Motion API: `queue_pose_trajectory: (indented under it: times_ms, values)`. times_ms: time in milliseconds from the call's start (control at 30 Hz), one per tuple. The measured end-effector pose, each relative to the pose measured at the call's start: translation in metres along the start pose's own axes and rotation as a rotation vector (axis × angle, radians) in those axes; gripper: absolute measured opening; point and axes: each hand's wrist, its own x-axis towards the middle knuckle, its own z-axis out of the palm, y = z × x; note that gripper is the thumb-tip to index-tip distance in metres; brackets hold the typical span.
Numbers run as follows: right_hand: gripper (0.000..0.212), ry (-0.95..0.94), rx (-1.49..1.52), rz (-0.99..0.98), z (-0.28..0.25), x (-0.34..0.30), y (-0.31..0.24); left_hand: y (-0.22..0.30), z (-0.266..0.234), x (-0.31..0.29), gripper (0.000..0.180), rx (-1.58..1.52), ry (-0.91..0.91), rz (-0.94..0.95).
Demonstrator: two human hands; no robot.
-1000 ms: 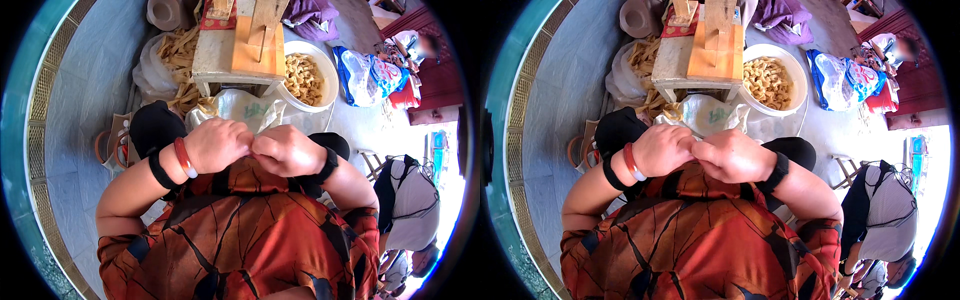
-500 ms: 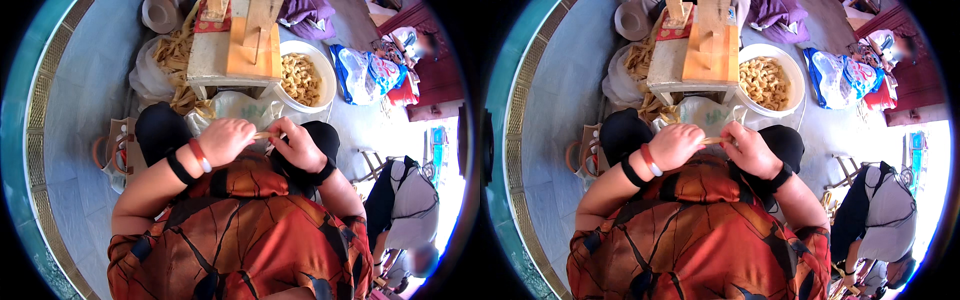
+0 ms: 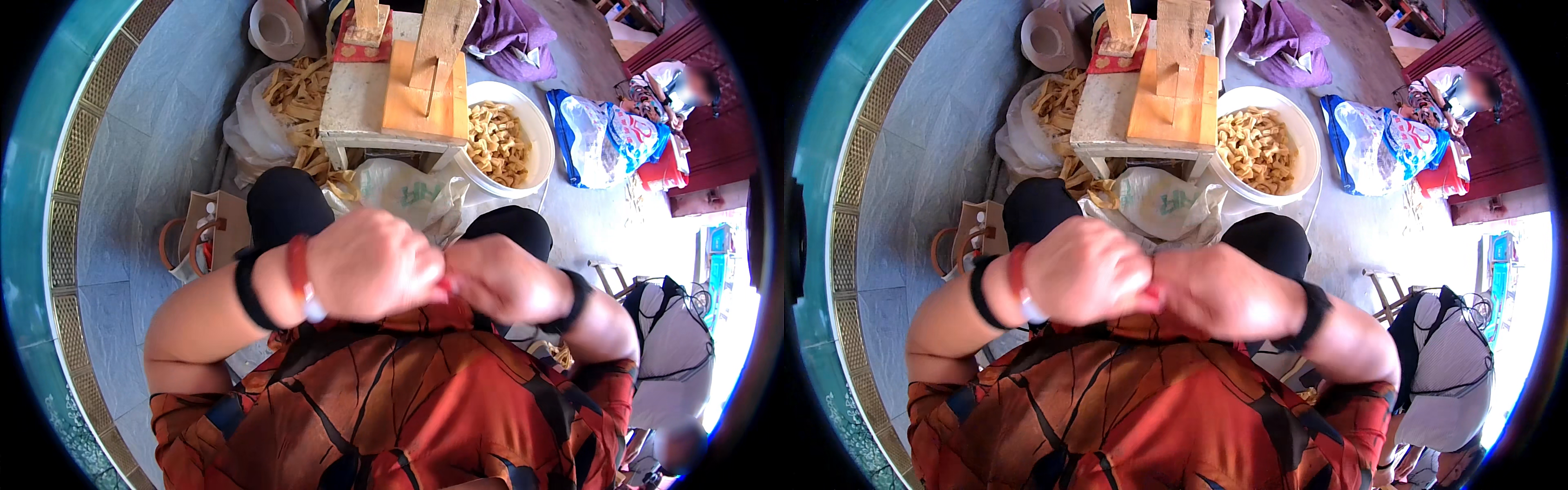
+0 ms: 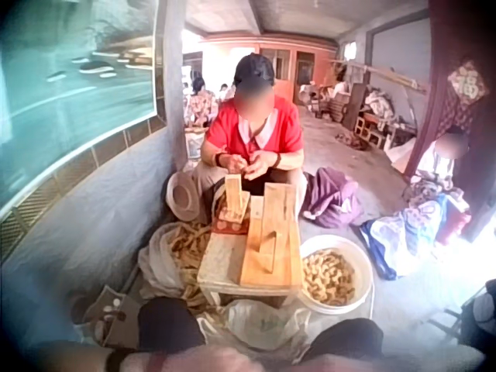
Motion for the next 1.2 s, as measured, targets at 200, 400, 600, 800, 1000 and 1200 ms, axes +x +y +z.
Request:
queue_pose_trajectory:
  times_ms: [200, 400, 600, 800, 1000, 1200]
  values:
    - [0.008, -0.137, 0.239, 0.173, 0.002, -0.001, -0.015, 0.004, 0.001, -0.012, 0.026, -0.114, 0.030, 0.065]
    - [0.021, 0.556, -0.246, -0.022, 0.031, 0.005, 0.083, -0.064, 0.045, -0.020, 0.013, -0.225, -0.001, -0.356]
    - [0.018, 0.908, -0.458, 0.032, 0.002, 0.048, 0.132, -0.119, 0.060, 0.022, 0.014, -0.187, 0.261, -0.492]
    - [0.015, 0.973, -0.471, 0.045, -0.044, 0.085, 0.143, -0.162, 0.056, 0.050, 0.015, -0.058, 0.378, -0.533]
    - [0.008, 1.019, -0.471, 0.366, -0.049, 0.053, 0.206, -0.176, 0.060, 0.043, 0.015, 0.102, 0.155, -0.720]
    - [0.033, 0.884, 0.422, 0.235, -0.031, 0.026, 0.161, -0.145, 0.070, 0.013, 0.018, -0.407, 0.375, -0.560]
